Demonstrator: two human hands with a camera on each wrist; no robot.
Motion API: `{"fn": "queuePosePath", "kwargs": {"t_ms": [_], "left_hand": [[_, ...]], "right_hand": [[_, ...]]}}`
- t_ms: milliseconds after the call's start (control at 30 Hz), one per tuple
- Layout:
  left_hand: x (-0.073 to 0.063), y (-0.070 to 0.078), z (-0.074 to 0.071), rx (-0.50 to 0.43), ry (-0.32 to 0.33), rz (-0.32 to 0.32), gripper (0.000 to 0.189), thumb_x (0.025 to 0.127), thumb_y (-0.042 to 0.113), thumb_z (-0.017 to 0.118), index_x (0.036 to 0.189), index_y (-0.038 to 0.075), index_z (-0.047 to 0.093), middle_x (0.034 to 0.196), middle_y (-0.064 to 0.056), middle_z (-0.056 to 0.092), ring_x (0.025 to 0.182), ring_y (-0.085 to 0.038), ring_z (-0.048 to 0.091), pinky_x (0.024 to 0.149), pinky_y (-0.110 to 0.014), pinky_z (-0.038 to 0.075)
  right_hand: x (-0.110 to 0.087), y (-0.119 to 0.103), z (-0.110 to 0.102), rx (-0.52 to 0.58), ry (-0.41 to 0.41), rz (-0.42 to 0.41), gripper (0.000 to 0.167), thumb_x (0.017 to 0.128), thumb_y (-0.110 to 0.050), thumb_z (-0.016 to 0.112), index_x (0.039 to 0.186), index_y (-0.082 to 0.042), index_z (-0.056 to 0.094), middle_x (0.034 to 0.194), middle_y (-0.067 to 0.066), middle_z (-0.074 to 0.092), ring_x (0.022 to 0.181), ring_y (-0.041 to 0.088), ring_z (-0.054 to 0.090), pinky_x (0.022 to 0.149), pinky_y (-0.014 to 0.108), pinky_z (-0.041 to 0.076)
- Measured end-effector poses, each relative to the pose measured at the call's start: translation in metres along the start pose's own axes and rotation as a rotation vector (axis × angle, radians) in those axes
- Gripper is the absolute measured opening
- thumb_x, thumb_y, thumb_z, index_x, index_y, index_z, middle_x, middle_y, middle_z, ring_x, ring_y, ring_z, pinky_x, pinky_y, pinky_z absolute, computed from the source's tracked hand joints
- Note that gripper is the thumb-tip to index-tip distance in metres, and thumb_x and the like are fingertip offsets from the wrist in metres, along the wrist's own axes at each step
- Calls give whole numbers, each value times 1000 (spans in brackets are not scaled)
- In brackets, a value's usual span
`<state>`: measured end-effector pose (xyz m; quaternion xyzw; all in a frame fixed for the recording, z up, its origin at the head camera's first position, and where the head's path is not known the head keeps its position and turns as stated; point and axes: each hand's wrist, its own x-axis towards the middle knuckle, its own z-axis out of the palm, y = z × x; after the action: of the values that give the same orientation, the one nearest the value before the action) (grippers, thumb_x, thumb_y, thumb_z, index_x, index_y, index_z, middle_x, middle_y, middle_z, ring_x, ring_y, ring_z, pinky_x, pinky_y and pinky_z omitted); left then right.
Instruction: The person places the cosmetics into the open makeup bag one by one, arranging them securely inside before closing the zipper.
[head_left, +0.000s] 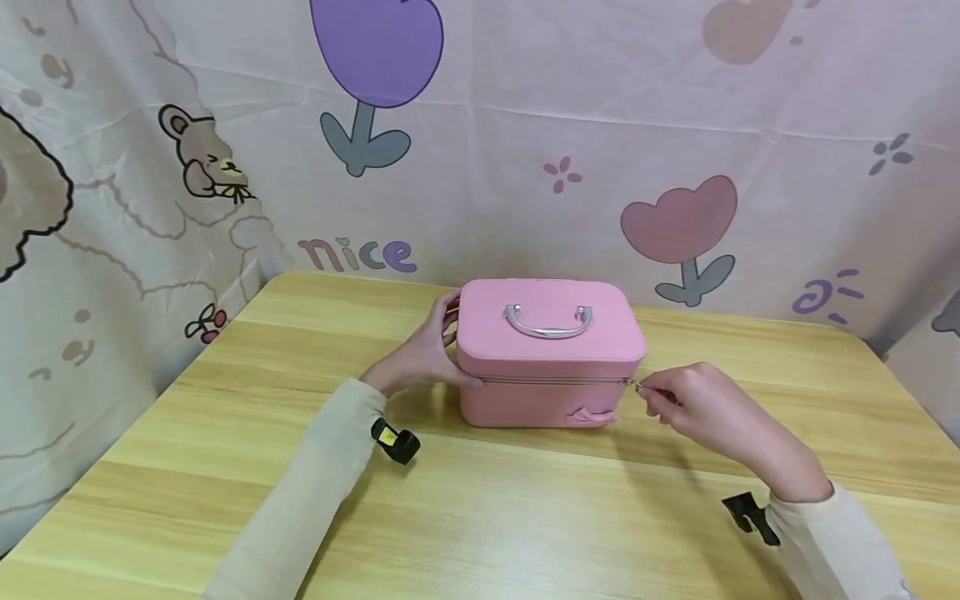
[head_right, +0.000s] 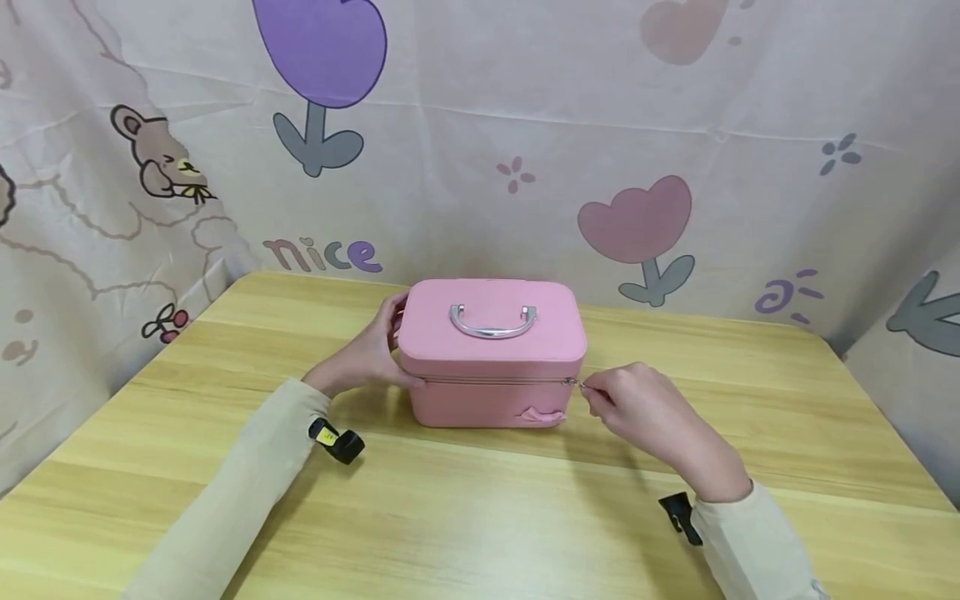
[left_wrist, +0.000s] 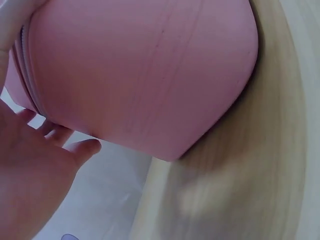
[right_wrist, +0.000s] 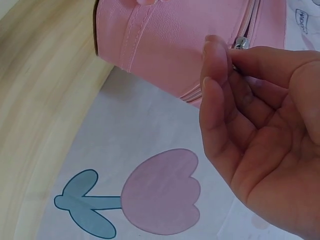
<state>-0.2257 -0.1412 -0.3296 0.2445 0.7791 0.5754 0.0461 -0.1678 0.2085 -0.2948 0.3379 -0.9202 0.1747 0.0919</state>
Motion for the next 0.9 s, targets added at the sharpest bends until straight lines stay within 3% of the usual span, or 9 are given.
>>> {"fn": "queuePosePath", "kwargs": {"t_ms": [333,600,900], "left_hand": [[0,-3,-1,15,-18,4,122,62,-1,86,150,4,2,156,-19,11,144,-31,11,114,-46,18],[-1,-6,0,50,3,29,122,61,2,87,150,6,4,154,-18,16,141,-30,18,112,-46,23],[-3,-9,7,71,41,73,121,61,3,88,150,6,5,147,-18,24,135,-30,26,109,-47,27]], "right_hand": [[0,-7,3,-41,18,24,18,83,-2,61,71,-15,62,57,-14,40,53,1,35,51,23,34],[3,-20,13,-68,85,-48,35,83,-4,60,59,-22,40,54,-16,27,50,-1,26,46,21,26],[7,-32,26,-162,175,-29,28,84,-4,62,64,-18,49,55,-12,31,49,4,30,43,24,29]]}}
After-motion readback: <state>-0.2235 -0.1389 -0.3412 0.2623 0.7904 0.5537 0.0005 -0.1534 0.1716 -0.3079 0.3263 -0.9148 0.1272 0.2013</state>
